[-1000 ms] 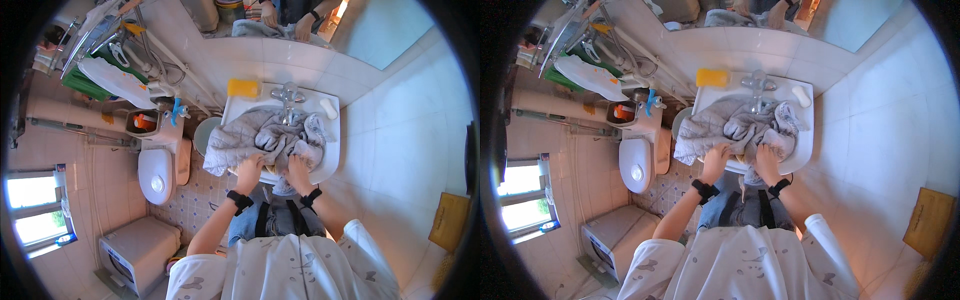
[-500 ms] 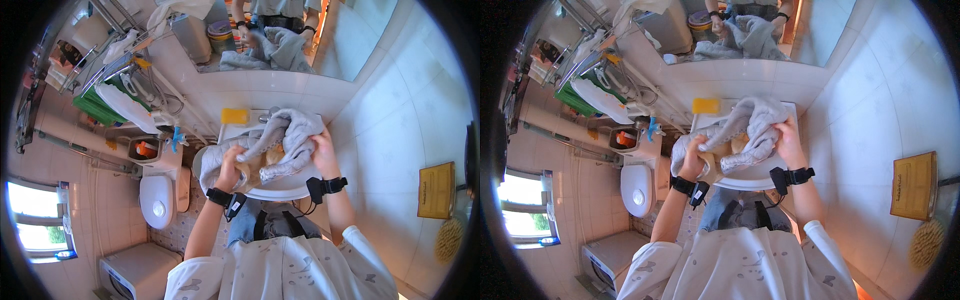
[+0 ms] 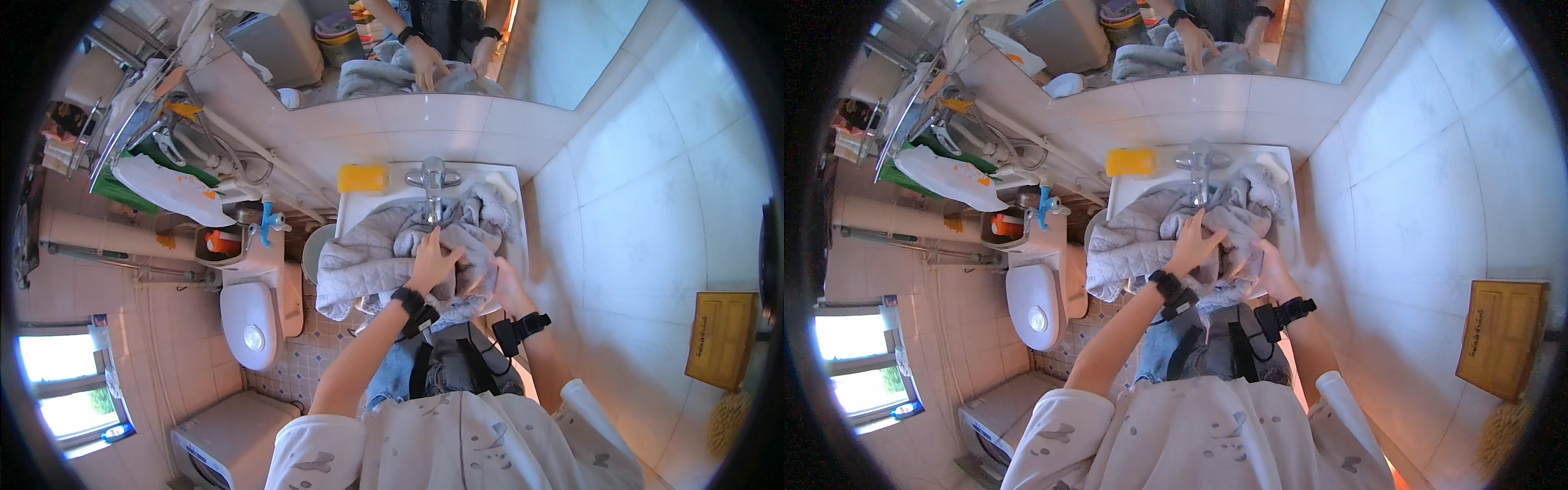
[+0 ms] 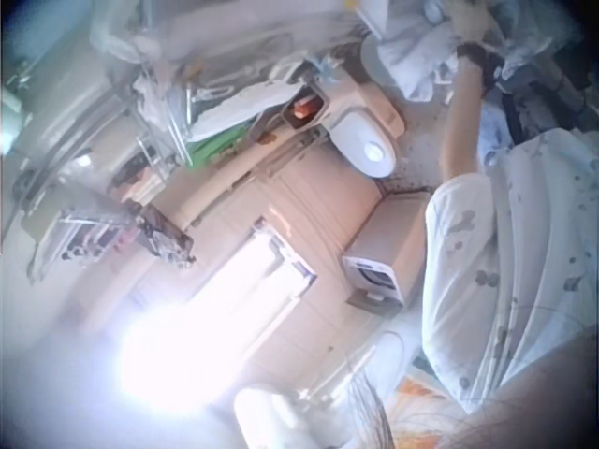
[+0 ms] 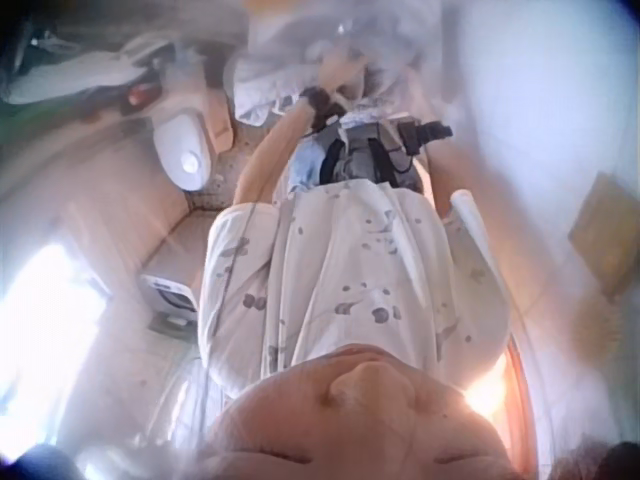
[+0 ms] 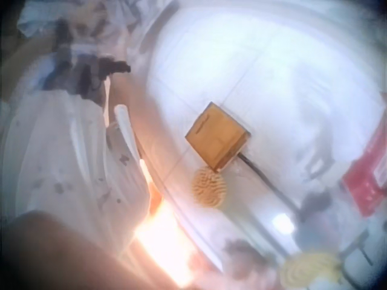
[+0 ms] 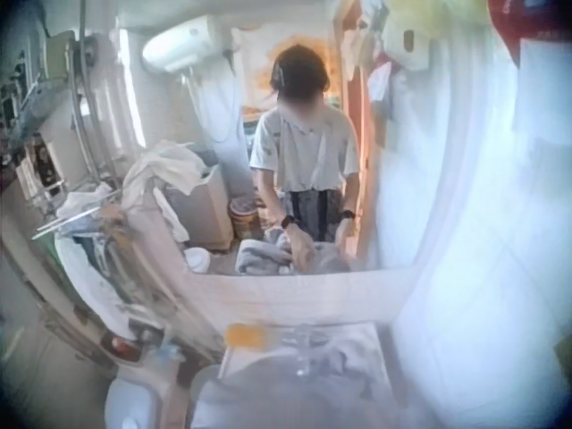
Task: The person washes a grey cloth in a bathroom sink by scrubbing it with a bar of soap, rinsing it under the faucet, and wringing it out.
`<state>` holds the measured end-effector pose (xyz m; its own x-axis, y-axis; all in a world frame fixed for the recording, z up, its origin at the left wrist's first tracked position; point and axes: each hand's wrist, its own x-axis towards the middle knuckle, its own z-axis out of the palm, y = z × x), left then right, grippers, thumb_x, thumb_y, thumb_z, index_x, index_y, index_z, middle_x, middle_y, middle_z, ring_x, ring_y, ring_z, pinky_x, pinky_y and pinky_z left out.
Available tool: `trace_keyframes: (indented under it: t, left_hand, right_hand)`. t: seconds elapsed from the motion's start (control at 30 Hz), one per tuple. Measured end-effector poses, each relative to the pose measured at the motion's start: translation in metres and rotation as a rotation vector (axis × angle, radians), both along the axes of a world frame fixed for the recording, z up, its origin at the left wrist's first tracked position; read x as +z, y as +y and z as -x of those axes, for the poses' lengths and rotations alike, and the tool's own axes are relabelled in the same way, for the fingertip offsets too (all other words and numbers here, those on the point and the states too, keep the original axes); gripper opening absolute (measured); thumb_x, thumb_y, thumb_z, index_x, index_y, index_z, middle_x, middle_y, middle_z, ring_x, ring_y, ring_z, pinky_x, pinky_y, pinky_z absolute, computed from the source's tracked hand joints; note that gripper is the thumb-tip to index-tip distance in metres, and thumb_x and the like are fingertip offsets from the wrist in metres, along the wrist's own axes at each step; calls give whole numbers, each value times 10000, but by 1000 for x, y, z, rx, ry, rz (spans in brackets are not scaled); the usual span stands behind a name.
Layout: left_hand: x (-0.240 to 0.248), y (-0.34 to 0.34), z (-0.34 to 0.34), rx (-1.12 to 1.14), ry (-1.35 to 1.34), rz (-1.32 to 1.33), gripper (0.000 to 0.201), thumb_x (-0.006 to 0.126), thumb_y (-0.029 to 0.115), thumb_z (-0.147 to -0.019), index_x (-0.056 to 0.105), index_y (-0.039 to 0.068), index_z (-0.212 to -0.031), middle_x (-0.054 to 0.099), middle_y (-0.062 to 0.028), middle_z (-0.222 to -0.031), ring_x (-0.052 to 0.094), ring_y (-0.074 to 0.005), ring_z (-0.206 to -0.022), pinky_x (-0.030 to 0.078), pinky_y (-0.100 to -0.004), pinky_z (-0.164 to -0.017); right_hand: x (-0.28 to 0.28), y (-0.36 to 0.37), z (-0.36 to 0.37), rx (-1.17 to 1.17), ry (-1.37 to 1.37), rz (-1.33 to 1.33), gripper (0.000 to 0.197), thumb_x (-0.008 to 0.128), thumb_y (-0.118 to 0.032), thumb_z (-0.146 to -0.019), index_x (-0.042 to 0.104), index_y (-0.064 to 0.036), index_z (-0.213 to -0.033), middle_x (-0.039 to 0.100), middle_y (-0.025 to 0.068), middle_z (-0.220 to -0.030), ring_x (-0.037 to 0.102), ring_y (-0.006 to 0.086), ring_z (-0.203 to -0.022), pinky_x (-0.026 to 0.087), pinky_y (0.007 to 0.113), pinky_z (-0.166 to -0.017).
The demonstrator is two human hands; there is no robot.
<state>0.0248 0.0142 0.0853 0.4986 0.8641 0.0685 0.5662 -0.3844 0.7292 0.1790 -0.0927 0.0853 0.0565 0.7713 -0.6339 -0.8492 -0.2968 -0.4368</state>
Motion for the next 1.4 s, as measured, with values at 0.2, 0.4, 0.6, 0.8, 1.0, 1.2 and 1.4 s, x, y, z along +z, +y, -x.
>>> trace_keyframes:
  t: [0.2,0.4,0.6,0.8,1.0,1.2,1.4]
  left_hand:
    - [-15,-13,-43,148,-180,526,413,433,388,-884,578,3,-907,607,-176,-736,583,-328,-702,434,-404,-695]
    - [-69,2,-12,506,-765,1117,418,446,332,-885,573,-35,-731,563,-135,-647,533,-180,-600,422,-336,-568]
    - [-19,-23,-28,347,-394,975,307,424,203,-864,590,-46,-795,608,-114,-702,596,-216,-675,455,-345,-571]
    - [-28,-32,-15,317,-236,674,277,423,180,-841,588,-41,-813,614,-128,-716,594,-238,-673,452,-377,-557]
    - [-6,-2,-11,406,-455,1183,239,434,157,-834,568,-31,-771,585,-146,-665,579,-192,-603,450,-336,-526]
    - [-26,-2,-13,394,-198,991,315,368,195,-879,591,-20,-821,602,-93,-792,567,-177,-705,452,-340,-616]
    - [-9,-36,-27,276,-275,798,352,392,221,-871,524,-73,-732,572,-151,-668,509,-203,-581,423,-375,-552]
  right_hand:
    - [15,30,10,-296,-752,53,352,552,-344,-858,602,1,-802,597,35,-720,540,159,-642,432,282,-625]
    - [13,34,73,180,-1508,-258,401,528,-295,-865,565,73,-710,565,133,-616,492,168,-558,390,325,-549]
    - [-21,52,24,152,-1271,-136,420,469,-302,-897,515,49,-671,425,44,-550,376,94,-564,353,317,-499]
    - [9,61,36,214,-1116,-185,468,440,-326,-910,479,52,-636,390,57,-526,386,101,-560,351,315,-510]
    - [8,53,55,234,-1233,-303,509,441,-376,-900,480,48,-622,416,98,-527,380,135,-500,338,338,-474]
    - [3,54,46,280,-1339,-209,526,448,-396,-887,473,57,-620,427,142,-509,392,194,-480,356,381,-499]
    - [0,57,19,265,-1196,-208,494,452,-370,-896,479,53,-642,412,88,-524,380,129,-517,349,347,-483]
